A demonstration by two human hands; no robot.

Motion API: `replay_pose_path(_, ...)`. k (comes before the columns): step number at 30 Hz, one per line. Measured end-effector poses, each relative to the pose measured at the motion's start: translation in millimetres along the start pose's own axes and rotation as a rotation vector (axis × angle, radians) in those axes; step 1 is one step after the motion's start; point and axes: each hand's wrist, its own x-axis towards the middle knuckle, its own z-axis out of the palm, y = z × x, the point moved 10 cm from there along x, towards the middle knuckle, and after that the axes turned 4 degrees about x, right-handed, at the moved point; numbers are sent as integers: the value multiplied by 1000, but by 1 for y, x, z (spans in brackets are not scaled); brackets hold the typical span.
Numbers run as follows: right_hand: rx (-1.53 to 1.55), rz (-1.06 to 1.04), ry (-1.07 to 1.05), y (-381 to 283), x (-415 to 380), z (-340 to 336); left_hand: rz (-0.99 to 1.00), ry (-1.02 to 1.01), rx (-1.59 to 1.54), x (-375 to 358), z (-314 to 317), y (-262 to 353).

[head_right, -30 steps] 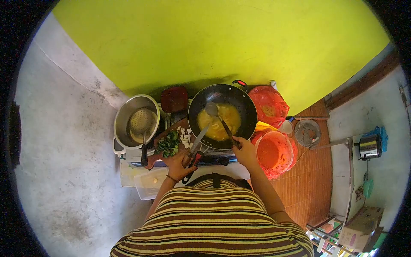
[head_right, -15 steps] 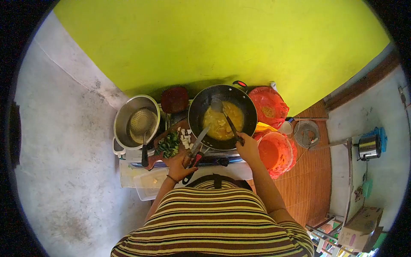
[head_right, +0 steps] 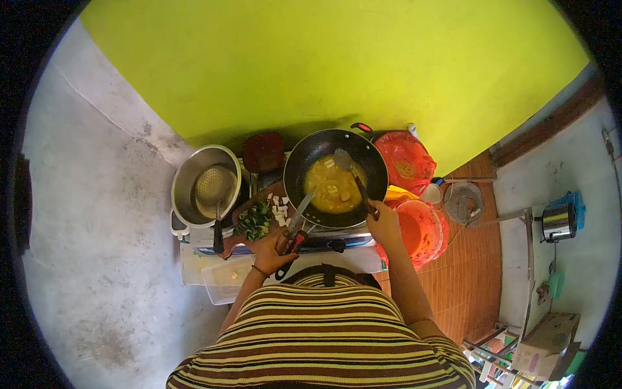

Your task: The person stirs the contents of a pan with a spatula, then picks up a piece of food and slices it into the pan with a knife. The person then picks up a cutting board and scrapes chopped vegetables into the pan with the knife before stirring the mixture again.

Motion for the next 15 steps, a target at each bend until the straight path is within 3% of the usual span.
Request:
replay_pose_path(4, -43, 46, -115, -6, -5, -3, -18, 26, -69, 0, 7, -16)
replay_pose_path(7, -62, -125, 37, -25, -6, -15, -63, -13, -106, 0, 10, -19)
replay_pose_path(10, -329, -315, 85, -35, -2, 1, -15, 1, -74, 4, 10, -20)
replay_pose_path(15, -431, -354, -58, -39, -6, 38, 4, 23, -113, 4, 15, -28)
